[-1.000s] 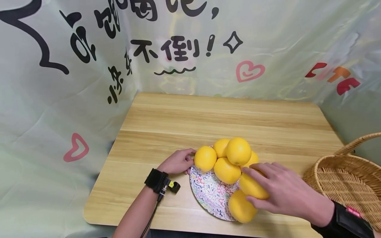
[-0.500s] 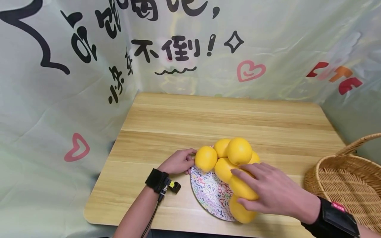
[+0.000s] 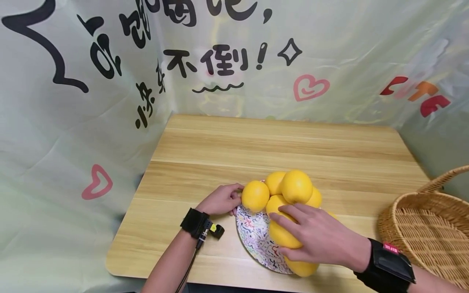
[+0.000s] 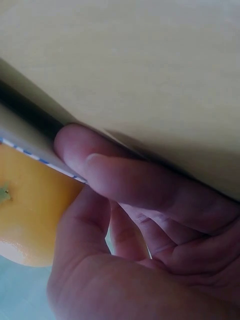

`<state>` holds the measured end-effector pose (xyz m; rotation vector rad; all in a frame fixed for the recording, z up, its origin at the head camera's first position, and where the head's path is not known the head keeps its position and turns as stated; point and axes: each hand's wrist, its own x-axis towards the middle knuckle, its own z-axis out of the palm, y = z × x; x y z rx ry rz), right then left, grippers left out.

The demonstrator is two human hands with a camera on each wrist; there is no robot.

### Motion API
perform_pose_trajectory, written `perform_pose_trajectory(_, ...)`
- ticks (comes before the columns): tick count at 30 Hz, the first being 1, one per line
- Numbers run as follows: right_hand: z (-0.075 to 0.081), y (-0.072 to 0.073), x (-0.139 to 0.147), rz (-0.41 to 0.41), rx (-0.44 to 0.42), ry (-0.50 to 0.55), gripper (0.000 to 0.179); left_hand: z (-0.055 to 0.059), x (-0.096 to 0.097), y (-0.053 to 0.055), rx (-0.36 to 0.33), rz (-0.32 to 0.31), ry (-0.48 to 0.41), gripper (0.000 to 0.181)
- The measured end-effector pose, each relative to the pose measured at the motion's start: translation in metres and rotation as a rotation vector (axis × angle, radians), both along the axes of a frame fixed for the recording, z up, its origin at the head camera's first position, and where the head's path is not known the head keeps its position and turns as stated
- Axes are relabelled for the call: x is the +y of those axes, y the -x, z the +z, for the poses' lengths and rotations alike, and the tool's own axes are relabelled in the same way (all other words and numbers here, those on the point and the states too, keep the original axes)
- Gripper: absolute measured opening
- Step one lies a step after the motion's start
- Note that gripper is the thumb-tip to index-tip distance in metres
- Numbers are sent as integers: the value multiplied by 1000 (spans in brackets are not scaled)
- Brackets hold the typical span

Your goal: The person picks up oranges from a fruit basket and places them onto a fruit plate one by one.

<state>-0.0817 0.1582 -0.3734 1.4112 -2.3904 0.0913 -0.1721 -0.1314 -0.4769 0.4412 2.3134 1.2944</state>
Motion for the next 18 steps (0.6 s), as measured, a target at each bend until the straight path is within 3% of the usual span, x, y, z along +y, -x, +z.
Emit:
perform_pose_trajectory(10, -11, 4, -6, -9, -41, -53, 69, 2, 1, -1, 2, 2, 2, 49)
perform_pose_trajectory(18, -21, 6, -16, 51, 36, -46, 72, 1, 1, 0, 6, 0, 4, 47)
